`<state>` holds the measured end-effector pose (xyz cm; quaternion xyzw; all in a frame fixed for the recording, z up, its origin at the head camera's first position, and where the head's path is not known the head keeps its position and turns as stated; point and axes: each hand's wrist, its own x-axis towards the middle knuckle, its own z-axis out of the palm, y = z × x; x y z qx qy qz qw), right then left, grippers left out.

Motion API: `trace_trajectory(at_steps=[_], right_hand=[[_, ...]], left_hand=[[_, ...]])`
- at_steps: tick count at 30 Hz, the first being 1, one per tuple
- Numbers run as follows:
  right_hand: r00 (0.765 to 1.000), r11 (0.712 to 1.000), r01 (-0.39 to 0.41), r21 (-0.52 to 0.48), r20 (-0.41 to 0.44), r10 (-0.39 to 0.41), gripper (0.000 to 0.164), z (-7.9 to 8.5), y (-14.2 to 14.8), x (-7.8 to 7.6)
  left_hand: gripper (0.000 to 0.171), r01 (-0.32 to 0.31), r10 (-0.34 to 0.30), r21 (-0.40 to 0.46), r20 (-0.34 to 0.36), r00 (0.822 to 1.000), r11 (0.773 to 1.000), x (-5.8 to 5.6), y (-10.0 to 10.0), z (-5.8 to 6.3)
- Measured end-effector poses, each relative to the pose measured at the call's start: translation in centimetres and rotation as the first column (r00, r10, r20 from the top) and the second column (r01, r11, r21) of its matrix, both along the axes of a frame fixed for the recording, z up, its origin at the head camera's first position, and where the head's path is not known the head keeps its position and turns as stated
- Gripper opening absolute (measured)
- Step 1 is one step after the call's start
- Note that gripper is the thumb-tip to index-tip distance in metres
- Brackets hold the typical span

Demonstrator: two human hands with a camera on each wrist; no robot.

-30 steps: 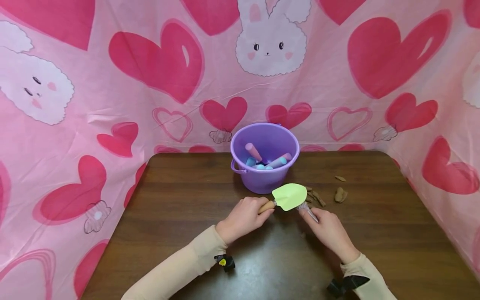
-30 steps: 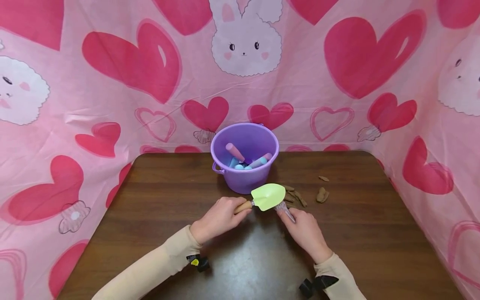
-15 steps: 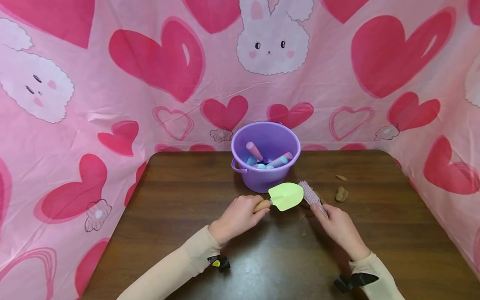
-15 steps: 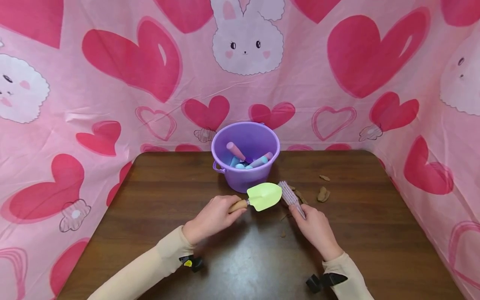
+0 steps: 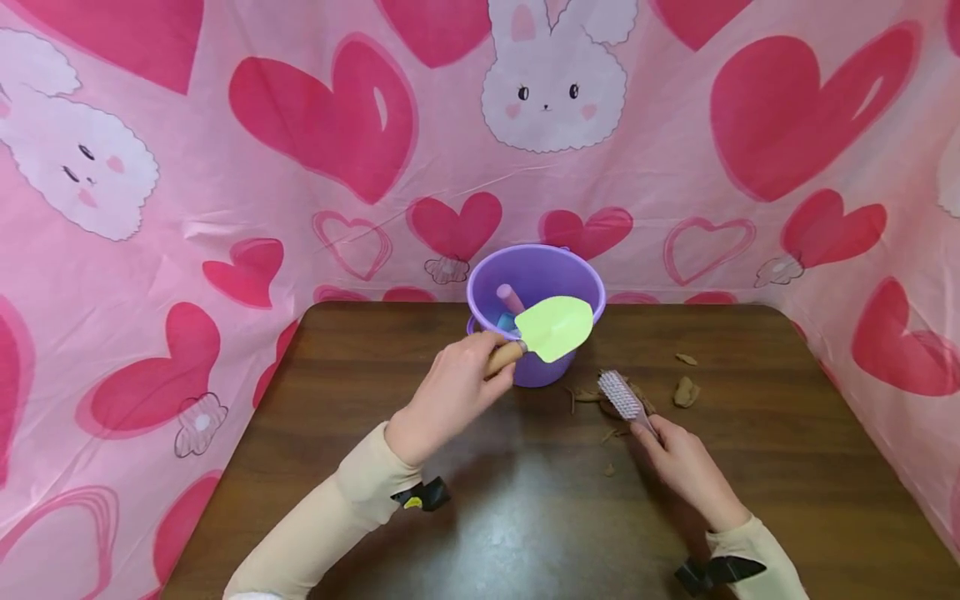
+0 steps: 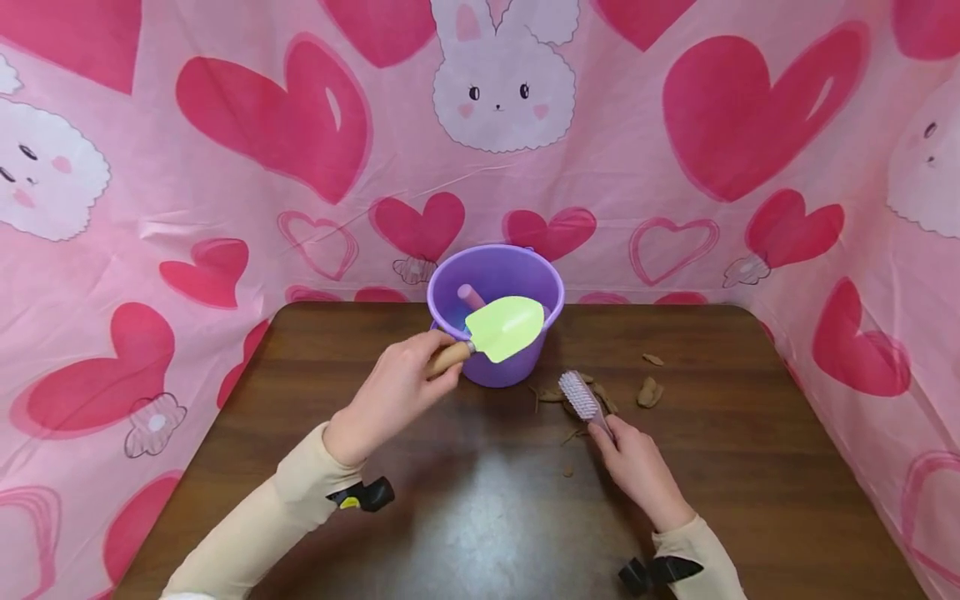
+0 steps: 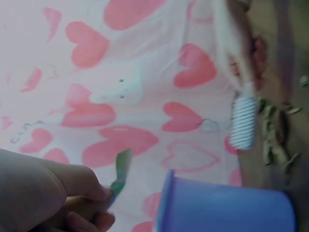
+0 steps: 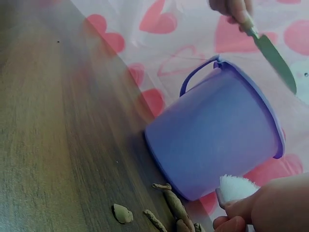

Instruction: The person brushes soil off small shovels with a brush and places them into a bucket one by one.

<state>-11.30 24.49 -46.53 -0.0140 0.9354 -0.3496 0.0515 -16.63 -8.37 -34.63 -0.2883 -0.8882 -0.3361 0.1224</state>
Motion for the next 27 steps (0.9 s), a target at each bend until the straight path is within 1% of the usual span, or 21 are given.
trace_trajectory(at_steps=[3,6,8,10,12,14,16,20,22,27], right_hand=[[1.000,1.000,-0.012,0.018,-0.020,0.012,0.026,0.0,0.1,0.1],[0.999,1.000,-0.013,0.018,-0.034,0.014,0.024,-0.1,0.1,0.4],[0.999,1.000,-0.016,0.015,-0.047,0.017,0.024,-0.1,0.0,0.5],[0.998,1.000,-0.021,0.008,-0.052,0.021,0.026,-0.1,-0.1,0.7],[0.998,1.000,-0.019,0.000,-0.055,0.019,0.028,0.0,-0.2,0.9],[0.999,1.000,-0.014,-0.012,-0.036,0.014,0.029,0.0,-0.3,1.0],[1.000,1.000,-0.003,-0.027,-0.003,0.002,0.030,0.0,-0.4,1.0],[0.998,0.998,0.011,-0.059,0.068,-0.007,0.031,0.2,-0.6,1.0],[0.997,0.998,0.009,-0.064,0.082,-0.004,0.031,0.1,-0.6,1.1],[0.997,0.999,-0.009,-0.053,0.074,0.013,0.029,-0.2,-0.3,1.1]], left_hand=[[0.025,-0.013,0.013,-0.008,0.012,1.000,1.000,-1.4,0.4,0.9],[0.021,-0.054,0.055,-0.060,0.005,0.998,0.997,-3.0,1.1,1.0],[0.018,-0.086,0.085,-0.103,-0.008,0.996,0.991,-4.0,1.7,0.8],[0.014,-0.130,0.127,-0.155,-0.028,0.991,0.979,-4.9,2.3,0.5],[0.013,-0.162,0.160,-0.190,-0.029,0.987,0.968,-5.6,2.9,0.2],[0.015,-0.194,0.192,-0.219,-0.028,0.981,0.956,-6.2,3.3,-0.4],[0.018,-0.209,0.207,-0.231,-0.032,0.978,0.950,-6.6,3.6,-0.8],[0.018,-0.222,0.217,-0.227,-0.049,0.975,0.948,-7.1,3.9,-1.5],[0.019,-0.225,0.217,-0.224,-0.060,0.974,0.948,-7.2,4.0,-1.7],[0.020,-0.222,0.207,-0.180,-0.101,0.973,0.958,-7.2,4.1,-1.8]])
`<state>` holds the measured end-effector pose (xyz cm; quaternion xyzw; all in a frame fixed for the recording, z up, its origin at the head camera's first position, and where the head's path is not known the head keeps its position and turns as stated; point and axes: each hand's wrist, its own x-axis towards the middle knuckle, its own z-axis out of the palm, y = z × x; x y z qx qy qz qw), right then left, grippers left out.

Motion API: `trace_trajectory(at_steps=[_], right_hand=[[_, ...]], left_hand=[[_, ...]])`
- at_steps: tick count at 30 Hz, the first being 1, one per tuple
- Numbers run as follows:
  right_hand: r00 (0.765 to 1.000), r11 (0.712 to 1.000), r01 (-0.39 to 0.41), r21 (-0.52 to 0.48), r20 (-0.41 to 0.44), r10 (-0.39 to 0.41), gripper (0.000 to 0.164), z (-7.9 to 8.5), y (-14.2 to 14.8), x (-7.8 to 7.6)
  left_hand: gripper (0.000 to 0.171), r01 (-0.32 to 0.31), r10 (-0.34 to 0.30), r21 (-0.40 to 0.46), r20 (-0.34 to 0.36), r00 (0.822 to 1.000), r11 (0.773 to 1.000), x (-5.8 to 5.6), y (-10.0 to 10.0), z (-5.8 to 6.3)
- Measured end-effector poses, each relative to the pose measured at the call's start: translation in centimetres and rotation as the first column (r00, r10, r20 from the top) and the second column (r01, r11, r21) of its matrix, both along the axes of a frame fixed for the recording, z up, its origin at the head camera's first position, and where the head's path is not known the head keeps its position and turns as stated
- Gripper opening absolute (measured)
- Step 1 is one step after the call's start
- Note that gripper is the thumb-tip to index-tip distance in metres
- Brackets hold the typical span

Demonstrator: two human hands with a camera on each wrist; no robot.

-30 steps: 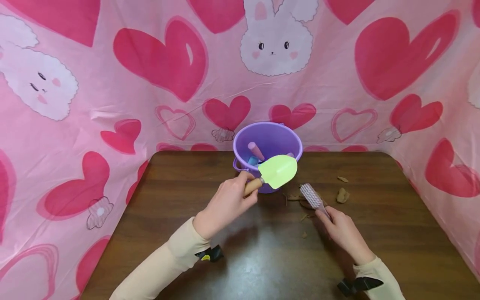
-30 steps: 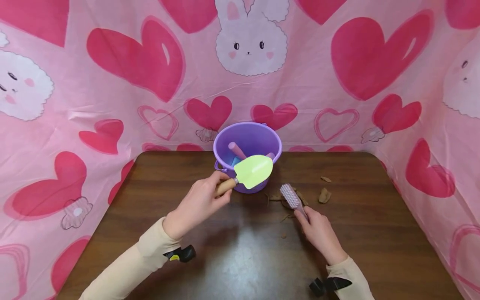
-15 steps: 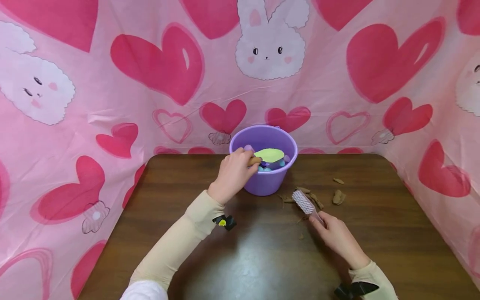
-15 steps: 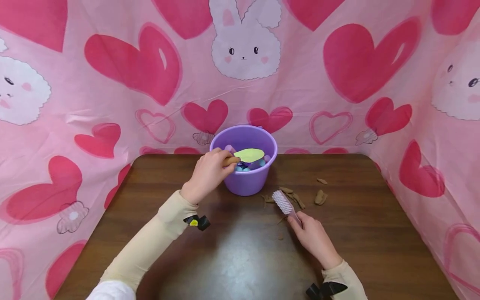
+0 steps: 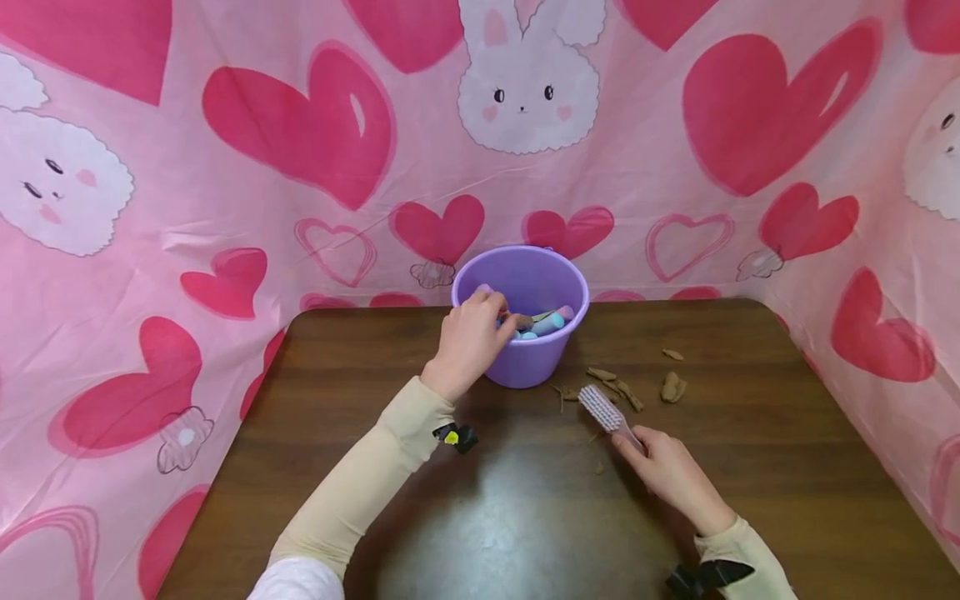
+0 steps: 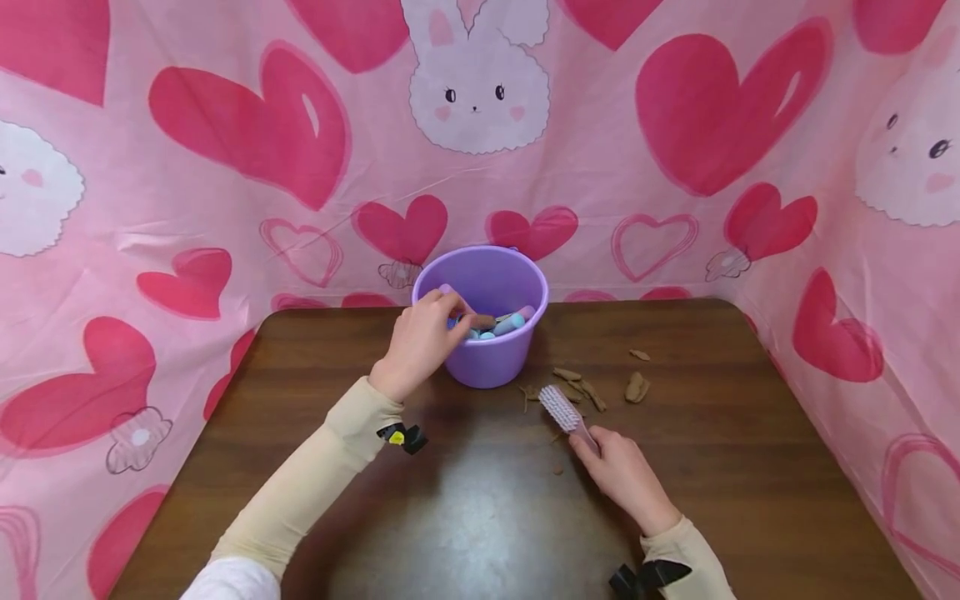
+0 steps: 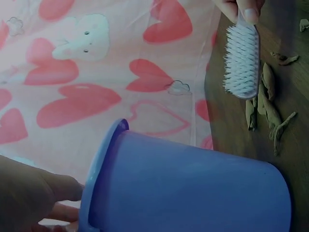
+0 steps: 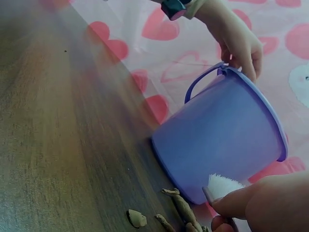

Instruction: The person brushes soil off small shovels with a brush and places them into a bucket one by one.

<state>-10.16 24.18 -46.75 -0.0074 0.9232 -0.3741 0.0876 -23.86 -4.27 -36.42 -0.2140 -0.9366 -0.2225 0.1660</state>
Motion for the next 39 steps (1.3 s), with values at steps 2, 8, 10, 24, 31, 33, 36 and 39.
trace_trajectory(at_steps=[2,8,10,24,31,33,36,39], right_hand=[[1.000,1.000,-0.013,0.019,-0.020,0.013,0.029,0.0,-0.1,0.0],[0.986,0.999,-0.019,0.040,-0.162,0.025,0.035,-1.1,0.1,-0.1],[0.981,0.999,-0.010,0.035,-0.196,0.016,0.037,-1.3,0.1,-0.1],[0.993,0.994,0.037,0.107,-0.112,-0.025,0.024,0.0,-0.6,0.0],[0.996,0.991,0.071,0.115,-0.068,-0.063,0.024,0.4,0.1,0.1],[0.995,0.989,0.086,0.124,-0.060,-0.079,0.025,0.4,0.5,0.2],[0.992,0.984,0.113,0.140,-0.069,-0.104,0.026,0.4,1.4,0.2],[0.989,0.977,0.137,0.164,-0.085,-0.124,0.026,0.4,2.6,0.5]], left_hand=[[0.018,0.003,-0.003,0.014,-0.023,1.000,1.000,0.1,-0.3,0.0],[0.013,0.003,-0.001,0.052,-0.047,0.999,0.999,0.7,-1.4,-0.6],[0.013,0.013,-0.008,0.081,-0.062,0.998,0.997,1.1,-1.9,-1.0],[0.010,-0.005,0.024,0.149,-0.122,0.992,0.989,5.4,-7.2,-5.6],[0.022,-0.061,0.061,0.043,-0.008,0.998,0.997,7.4,-9.3,-7.7],[0.029,-0.068,0.067,0.011,0.030,0.997,0.998,7.8,-9.7,-8.2],[0.036,-0.076,0.076,-0.004,0.070,0.995,0.997,8.2,-10.0,-8.6],[0.039,-0.083,0.084,-0.009,0.077,0.993,0.996,8.4,-10.2,-8.9]])
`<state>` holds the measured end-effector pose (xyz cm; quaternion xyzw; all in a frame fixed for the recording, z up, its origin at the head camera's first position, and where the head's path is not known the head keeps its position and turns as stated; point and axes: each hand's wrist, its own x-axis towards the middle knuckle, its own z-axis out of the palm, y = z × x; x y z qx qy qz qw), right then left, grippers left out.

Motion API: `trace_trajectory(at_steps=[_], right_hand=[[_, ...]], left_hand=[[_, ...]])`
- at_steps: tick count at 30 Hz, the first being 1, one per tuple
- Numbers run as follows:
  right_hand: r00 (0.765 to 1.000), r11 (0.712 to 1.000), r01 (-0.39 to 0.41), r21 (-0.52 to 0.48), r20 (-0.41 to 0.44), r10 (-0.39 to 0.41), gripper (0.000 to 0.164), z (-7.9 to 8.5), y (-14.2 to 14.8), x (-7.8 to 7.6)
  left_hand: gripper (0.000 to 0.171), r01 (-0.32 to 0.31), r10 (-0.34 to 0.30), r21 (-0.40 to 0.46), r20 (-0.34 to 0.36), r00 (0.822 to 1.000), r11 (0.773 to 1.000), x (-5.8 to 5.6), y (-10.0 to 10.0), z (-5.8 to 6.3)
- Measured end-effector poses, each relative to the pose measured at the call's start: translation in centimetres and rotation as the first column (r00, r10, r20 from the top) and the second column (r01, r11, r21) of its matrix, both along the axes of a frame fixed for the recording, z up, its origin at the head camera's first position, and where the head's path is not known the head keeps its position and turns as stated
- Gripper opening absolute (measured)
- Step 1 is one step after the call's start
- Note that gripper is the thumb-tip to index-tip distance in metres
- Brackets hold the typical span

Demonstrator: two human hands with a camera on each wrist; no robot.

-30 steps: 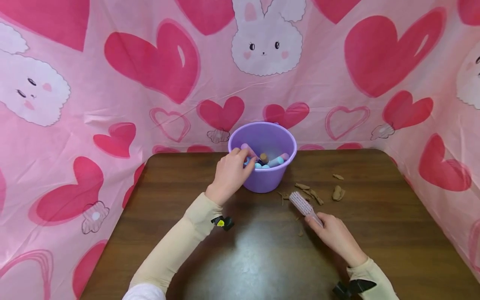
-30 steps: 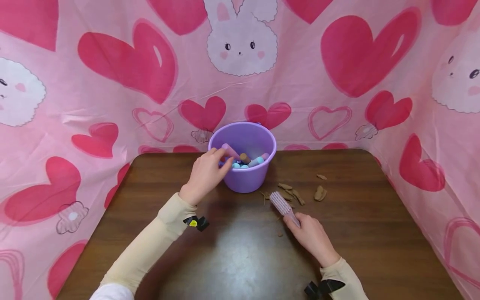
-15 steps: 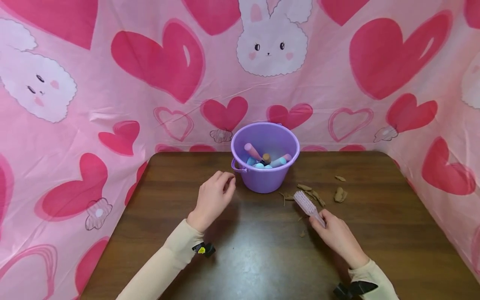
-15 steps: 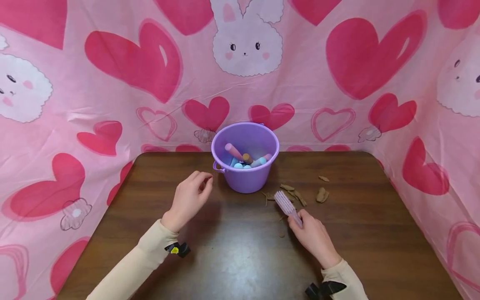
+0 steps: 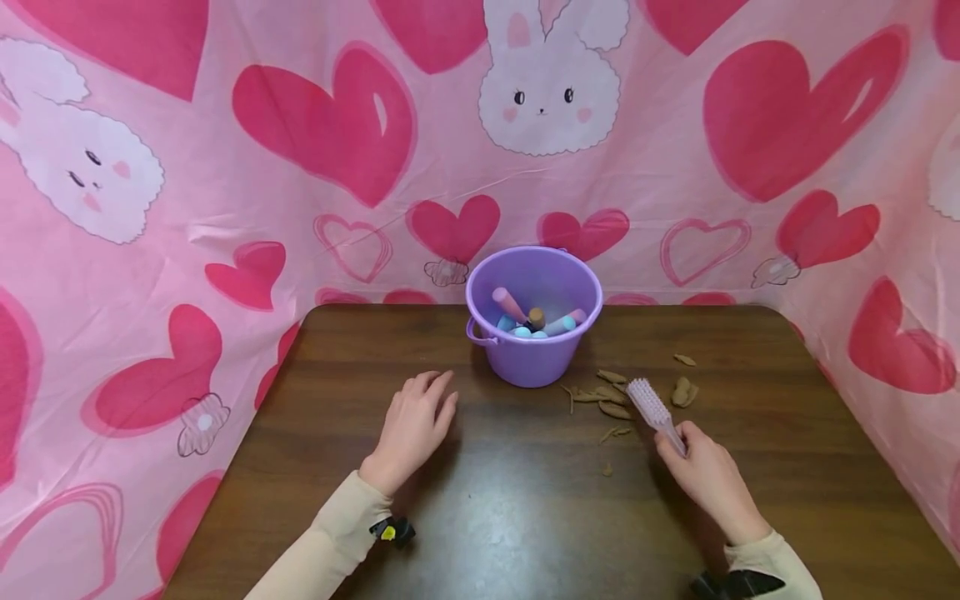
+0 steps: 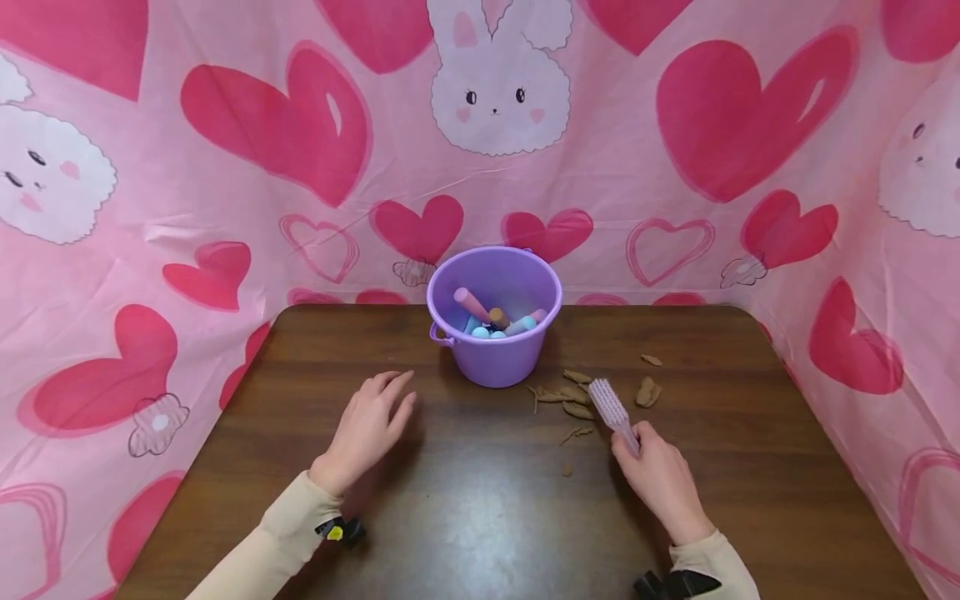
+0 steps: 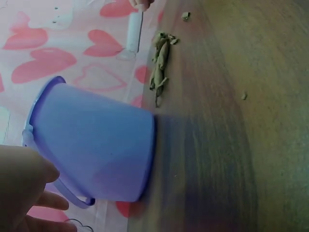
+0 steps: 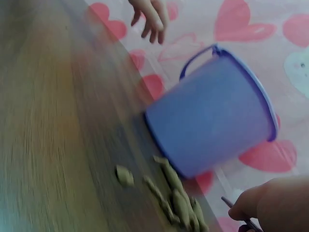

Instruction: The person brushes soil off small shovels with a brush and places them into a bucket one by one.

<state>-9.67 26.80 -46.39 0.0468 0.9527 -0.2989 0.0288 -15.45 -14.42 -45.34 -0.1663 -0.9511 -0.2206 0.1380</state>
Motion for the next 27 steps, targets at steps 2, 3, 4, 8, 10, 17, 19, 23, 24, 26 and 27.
trace_trajectory(at_steps=[2,3,4,8,10,17,19,23,24,26,27], right_hand=[[1.000,1.000,0.015,0.022,0.004,-0.015,0.027,-0.1,1.0,0.4],[1.000,0.999,0.021,0.031,0.013,-0.021,0.028,-0.2,1.5,0.5],[0.999,0.999,0.027,0.043,0.025,-0.029,0.028,-0.3,2.0,0.7],[0.996,0.995,0.039,0.090,0.071,-0.045,0.030,-0.9,3.6,1.4],[0.996,0.994,0.040,0.102,0.081,-0.048,0.031,-1.2,4.1,1.6],[0.990,0.994,0.056,0.096,0.121,-0.067,0.038,-1.9,4.5,2.1],[0.990,0.994,0.041,0.101,0.128,-0.054,0.035,-2.0,4.5,2.2],[0.992,0.993,0.007,0.118,0.127,-0.022,0.029,-2.3,4.4,2.3],[0.992,0.992,0.000,0.128,0.123,-0.015,0.028,-2.3,4.3,2.3],[0.993,0.989,-0.011,0.147,0.119,-0.007,0.029,-2.3,4.2,2.2],[0.992,0.987,-0.016,0.157,0.123,-0.004,0.030,-2.2,4.2,2.2]], left_hand=[[0.041,0.001,-0.001,0.003,0.003,1.000,1.000,0.1,0.1,-0.1],[0.041,0.001,-0.001,0.001,0.004,1.000,1.000,0.2,0.1,-0.1],[0.042,-0.001,0.001,-0.002,0.004,1.000,1.000,0.2,0.1,-0.2],[0.045,-0.012,0.012,-0.003,0.015,1.000,1.000,0.2,0.2,-0.3],[0.046,-0.018,0.018,-0.002,0.029,0.999,1.000,0.2,0.2,-0.4],[0.046,-0.026,0.026,-0.003,0.066,0.997,1.000,0.5,0.1,-0.6],[0.046,-0.027,0.027,-0.002,0.067,0.997,1.000,0.6,0.0,-0.7],[0.046,-0.028,0.028,0.003,0.071,0.997,1.000,0.7,-0.1,-0.8],[0.046,-0.029,0.028,0.005,0.072,0.997,1.000,0.7,-0.1,-0.8],[0.046,-0.031,0.030,0.009,0.079,0.996,0.999,0.6,-0.2,-0.7],[0.046,-0.033,0.032,0.012,0.084,0.996,0.999,0.6,-0.2,-0.7]])
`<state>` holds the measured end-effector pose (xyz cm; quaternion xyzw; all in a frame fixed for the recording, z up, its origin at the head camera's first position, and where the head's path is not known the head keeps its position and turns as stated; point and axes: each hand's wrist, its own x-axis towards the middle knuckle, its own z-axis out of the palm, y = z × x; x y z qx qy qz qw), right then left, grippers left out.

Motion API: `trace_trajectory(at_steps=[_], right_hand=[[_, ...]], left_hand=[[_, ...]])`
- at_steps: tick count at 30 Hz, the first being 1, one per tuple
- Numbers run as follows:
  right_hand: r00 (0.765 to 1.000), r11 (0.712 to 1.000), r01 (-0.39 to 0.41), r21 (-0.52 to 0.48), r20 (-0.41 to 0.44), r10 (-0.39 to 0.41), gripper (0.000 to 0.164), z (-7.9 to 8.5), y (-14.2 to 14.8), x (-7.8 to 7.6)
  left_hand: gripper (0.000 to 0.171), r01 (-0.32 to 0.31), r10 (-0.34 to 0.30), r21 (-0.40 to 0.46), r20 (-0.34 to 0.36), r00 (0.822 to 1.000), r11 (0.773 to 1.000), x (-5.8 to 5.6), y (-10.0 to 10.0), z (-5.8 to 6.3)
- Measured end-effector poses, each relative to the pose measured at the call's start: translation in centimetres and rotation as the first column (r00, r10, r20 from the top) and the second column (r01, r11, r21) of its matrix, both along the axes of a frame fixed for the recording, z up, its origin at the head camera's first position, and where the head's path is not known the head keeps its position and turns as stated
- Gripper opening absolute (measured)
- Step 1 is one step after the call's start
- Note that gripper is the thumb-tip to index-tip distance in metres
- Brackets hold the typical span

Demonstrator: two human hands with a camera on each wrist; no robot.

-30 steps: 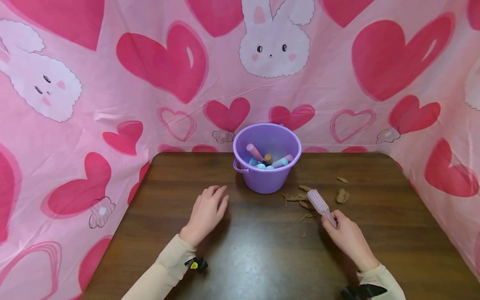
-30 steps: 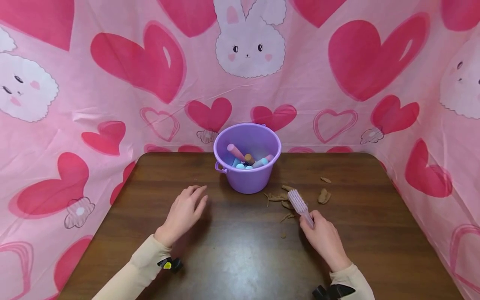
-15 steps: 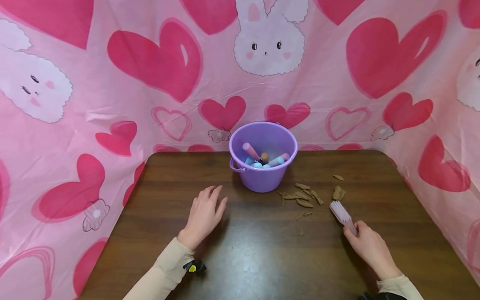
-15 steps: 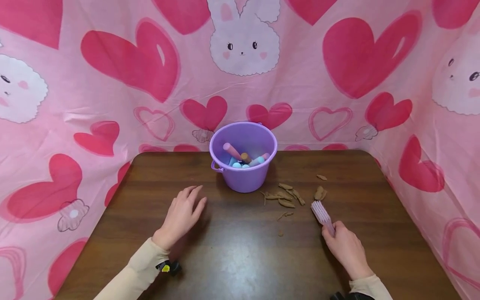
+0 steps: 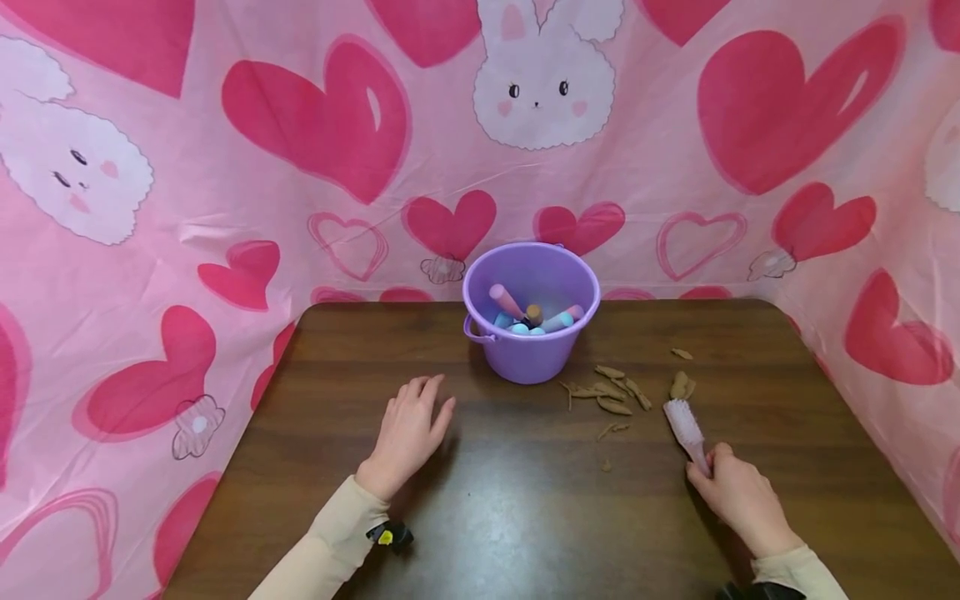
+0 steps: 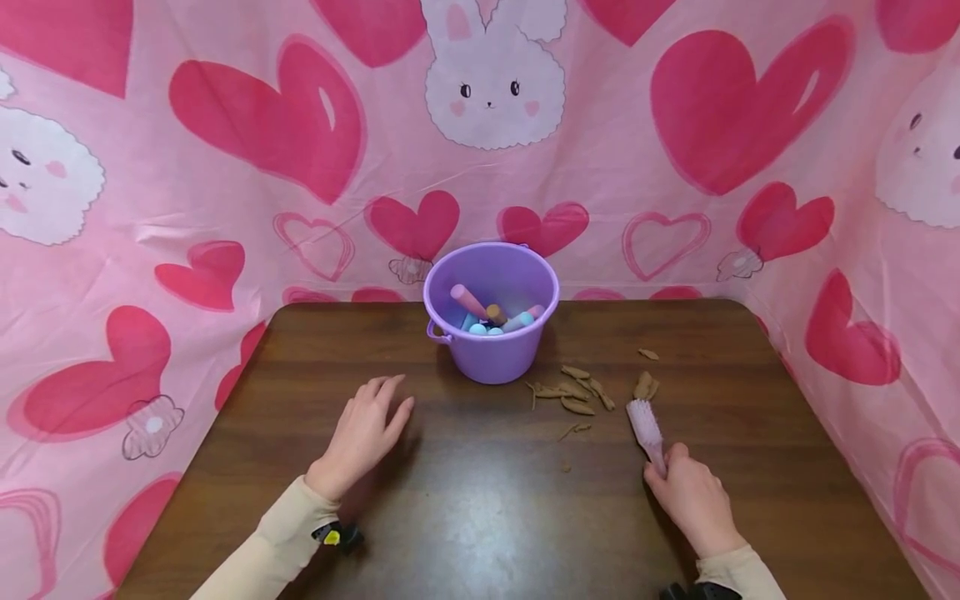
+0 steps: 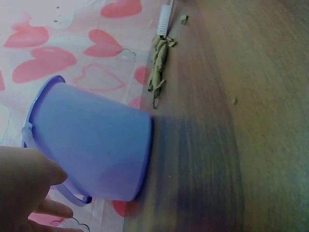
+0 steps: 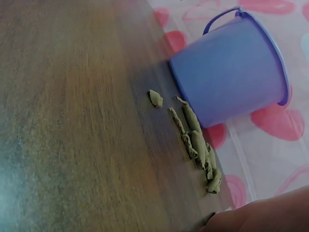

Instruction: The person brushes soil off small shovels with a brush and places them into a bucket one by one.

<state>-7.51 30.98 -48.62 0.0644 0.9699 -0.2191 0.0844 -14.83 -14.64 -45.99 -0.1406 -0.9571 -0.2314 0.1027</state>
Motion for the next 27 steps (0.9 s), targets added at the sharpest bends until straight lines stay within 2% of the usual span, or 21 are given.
trace_trajectory(at_steps=[5,12,18,24,25,27], right_hand=[[1.000,0.999,-0.013,0.048,0.015,0.012,0.031,0.2,-0.1,-0.3],[0.999,0.998,-0.036,0.055,0.002,0.036,0.033,0.2,0.0,-0.1],[0.999,0.998,-0.035,0.061,-0.003,0.035,0.034,0.2,0.0,0.0],[0.999,0.996,-0.033,0.082,0.017,0.032,0.038,0.5,-0.4,0.2],[1.000,0.995,-0.029,0.091,0.010,0.028,0.038,0.7,-0.5,0.3],[0.995,0.993,-0.019,0.116,-0.099,0.031,0.038,0.8,-1.0,0.5]], left_hand=[[0.047,-0.006,0.005,0.010,0.024,1.000,1.000,0.1,0.0,0.1],[0.045,0.002,-0.002,-0.006,0.002,1.000,1.000,0.0,0.1,-0.1],[0.045,0.002,-0.002,-0.007,0.021,1.000,1.000,0.0,0.2,-0.1],[0.048,0.030,-0.030,0.004,0.020,0.999,1.000,0.4,0.3,-0.1],[0.048,0.036,-0.036,0.006,0.014,0.999,0.999,0.5,0.3,-0.1],[0.048,0.042,-0.042,-0.001,-0.004,0.999,0.999,0.5,0.3,-0.3]])
